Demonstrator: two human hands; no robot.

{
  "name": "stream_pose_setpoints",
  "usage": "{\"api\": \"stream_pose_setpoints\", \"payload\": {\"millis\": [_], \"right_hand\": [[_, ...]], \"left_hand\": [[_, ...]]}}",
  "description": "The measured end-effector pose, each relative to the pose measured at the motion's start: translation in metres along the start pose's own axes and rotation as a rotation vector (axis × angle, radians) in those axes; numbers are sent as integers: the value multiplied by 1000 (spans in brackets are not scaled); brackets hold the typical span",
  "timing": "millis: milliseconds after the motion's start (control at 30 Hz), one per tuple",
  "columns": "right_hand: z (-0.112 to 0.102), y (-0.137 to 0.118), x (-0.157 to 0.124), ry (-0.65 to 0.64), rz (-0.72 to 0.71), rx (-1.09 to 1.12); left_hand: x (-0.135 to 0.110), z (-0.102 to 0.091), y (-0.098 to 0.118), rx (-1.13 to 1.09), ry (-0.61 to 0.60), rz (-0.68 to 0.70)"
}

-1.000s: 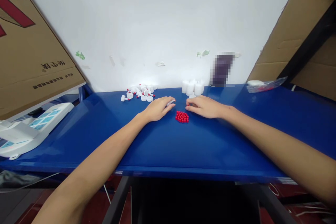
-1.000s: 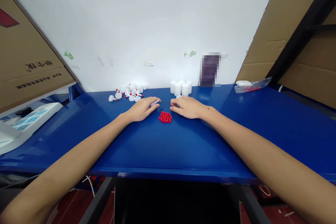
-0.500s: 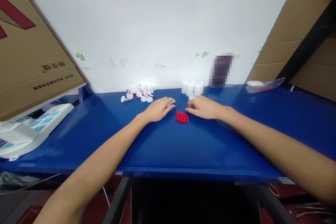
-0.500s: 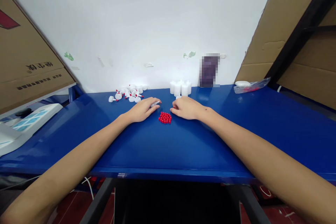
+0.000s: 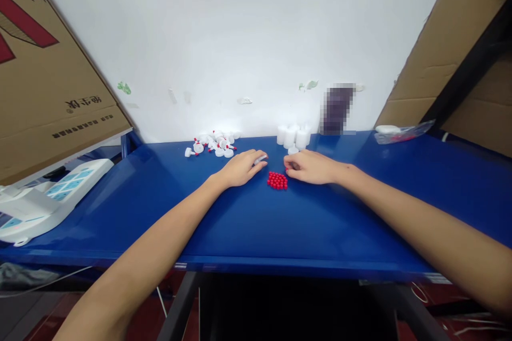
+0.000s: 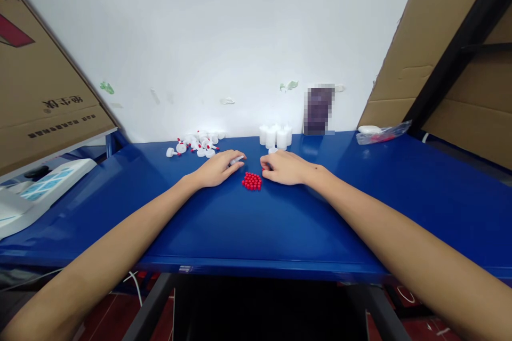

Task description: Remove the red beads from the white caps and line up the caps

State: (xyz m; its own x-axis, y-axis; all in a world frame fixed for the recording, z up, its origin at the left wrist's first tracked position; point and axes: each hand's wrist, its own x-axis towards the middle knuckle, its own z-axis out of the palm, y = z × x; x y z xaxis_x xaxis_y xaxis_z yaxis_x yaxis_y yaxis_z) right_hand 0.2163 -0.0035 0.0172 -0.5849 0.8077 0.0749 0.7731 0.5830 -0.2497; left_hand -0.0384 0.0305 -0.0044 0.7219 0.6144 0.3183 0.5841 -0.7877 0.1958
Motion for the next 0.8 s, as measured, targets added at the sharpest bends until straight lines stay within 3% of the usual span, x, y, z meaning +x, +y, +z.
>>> {"api": "stream_pose_setpoints", "payload": {"millis": [500,800], "right_hand": [[3,-5,-1,-1,-81,96],[4,-3,2,1,-100,264]], "left_hand": [[0,-3,5,26,-25,-29],[1,-4,6,19,-36,-40]]}}
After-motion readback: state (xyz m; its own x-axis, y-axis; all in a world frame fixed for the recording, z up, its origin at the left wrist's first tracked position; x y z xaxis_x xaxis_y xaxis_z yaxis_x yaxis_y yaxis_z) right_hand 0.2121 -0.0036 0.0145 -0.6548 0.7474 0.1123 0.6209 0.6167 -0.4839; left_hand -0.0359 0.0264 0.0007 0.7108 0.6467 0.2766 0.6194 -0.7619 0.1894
